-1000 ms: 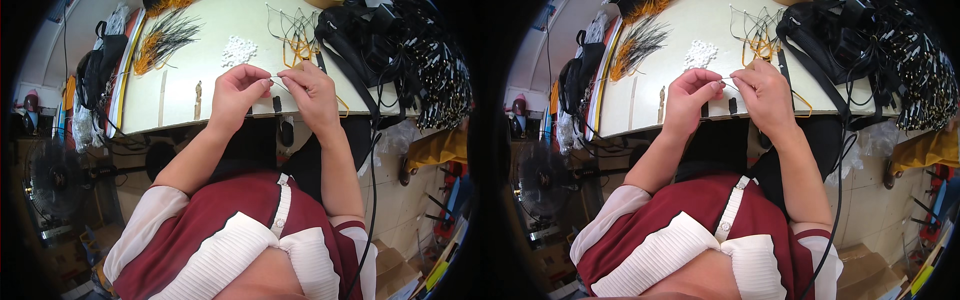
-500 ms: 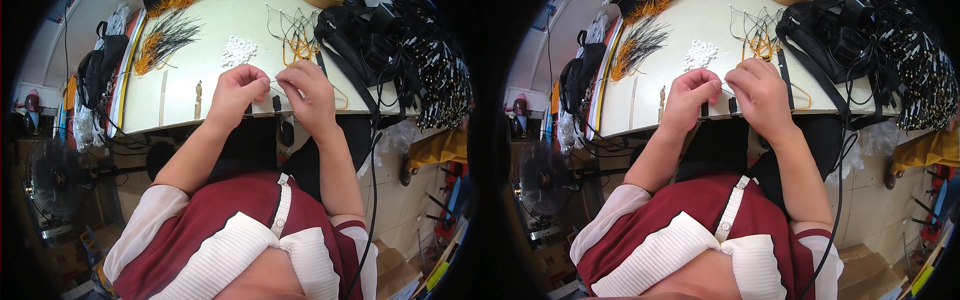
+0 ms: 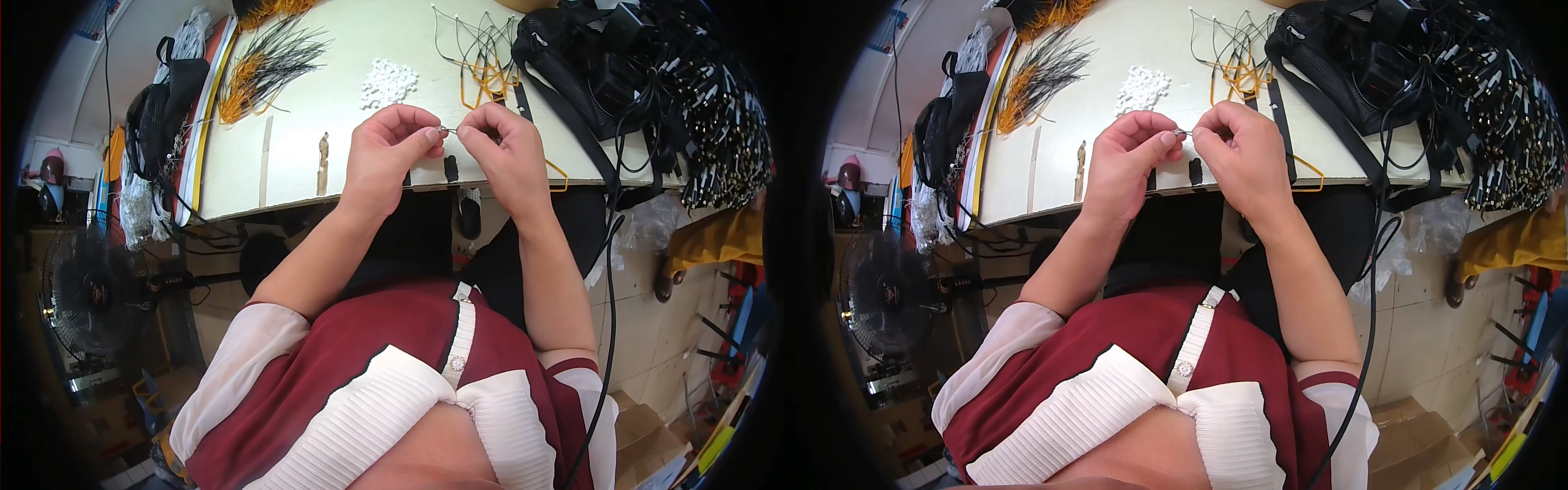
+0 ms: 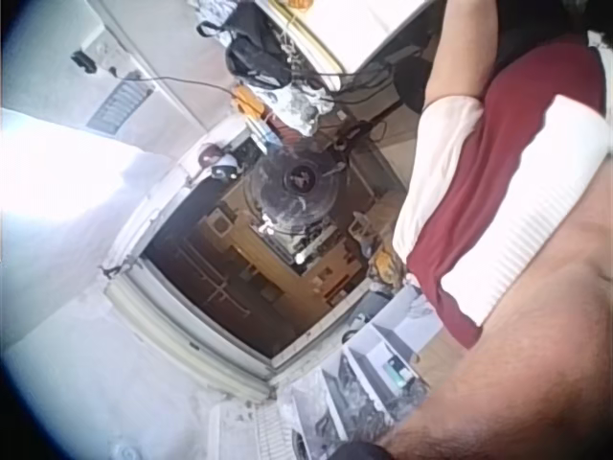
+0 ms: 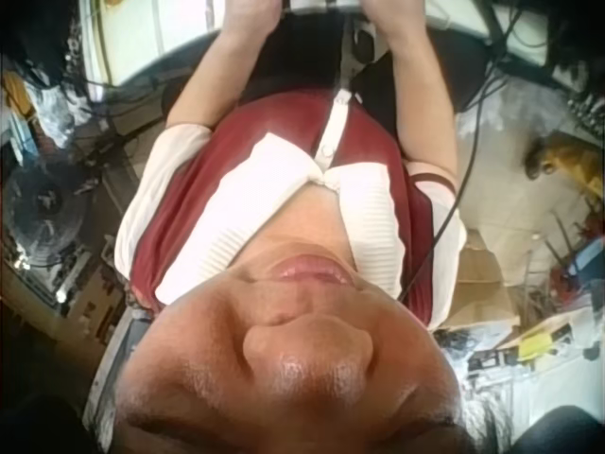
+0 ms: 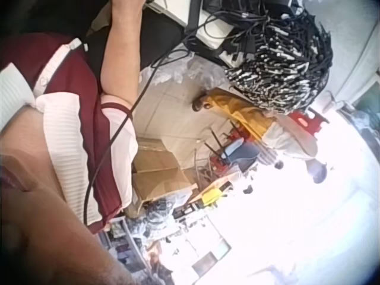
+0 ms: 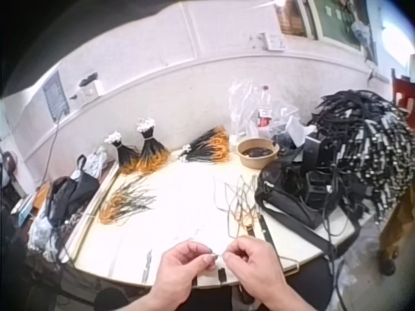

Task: The person threads small beads and decorative components onto thin wires by hand at a workshop table, creating finished parts.

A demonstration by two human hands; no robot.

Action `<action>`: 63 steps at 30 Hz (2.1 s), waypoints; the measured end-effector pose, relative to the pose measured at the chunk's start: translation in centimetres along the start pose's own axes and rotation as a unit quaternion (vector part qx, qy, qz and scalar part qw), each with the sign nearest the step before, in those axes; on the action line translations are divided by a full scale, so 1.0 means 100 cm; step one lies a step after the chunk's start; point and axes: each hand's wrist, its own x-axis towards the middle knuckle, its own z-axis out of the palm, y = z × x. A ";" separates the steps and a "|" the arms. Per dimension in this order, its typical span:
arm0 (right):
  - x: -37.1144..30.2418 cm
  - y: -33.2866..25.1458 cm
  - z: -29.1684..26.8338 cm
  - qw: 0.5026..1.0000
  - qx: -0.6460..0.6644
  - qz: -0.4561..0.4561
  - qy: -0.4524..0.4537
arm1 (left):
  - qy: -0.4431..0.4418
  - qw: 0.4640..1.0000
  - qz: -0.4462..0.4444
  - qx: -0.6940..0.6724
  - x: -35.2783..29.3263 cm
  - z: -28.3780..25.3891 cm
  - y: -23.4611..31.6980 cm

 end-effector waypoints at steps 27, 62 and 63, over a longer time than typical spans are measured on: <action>0.001 -0.001 0.000 0.999 0.042 0.019 0.009 | 0.006 0.998 0.066 0.020 -0.003 0.005 -0.009; 0.004 0.009 -0.008 0.998 0.055 0.004 -0.038 | -0.005 0.996 0.067 0.051 -0.001 0.006 -0.011; 0.004 0.009 -0.008 0.997 0.066 0.016 -0.034 | -0.004 0.996 0.066 0.051 -0.001 0.006 -0.011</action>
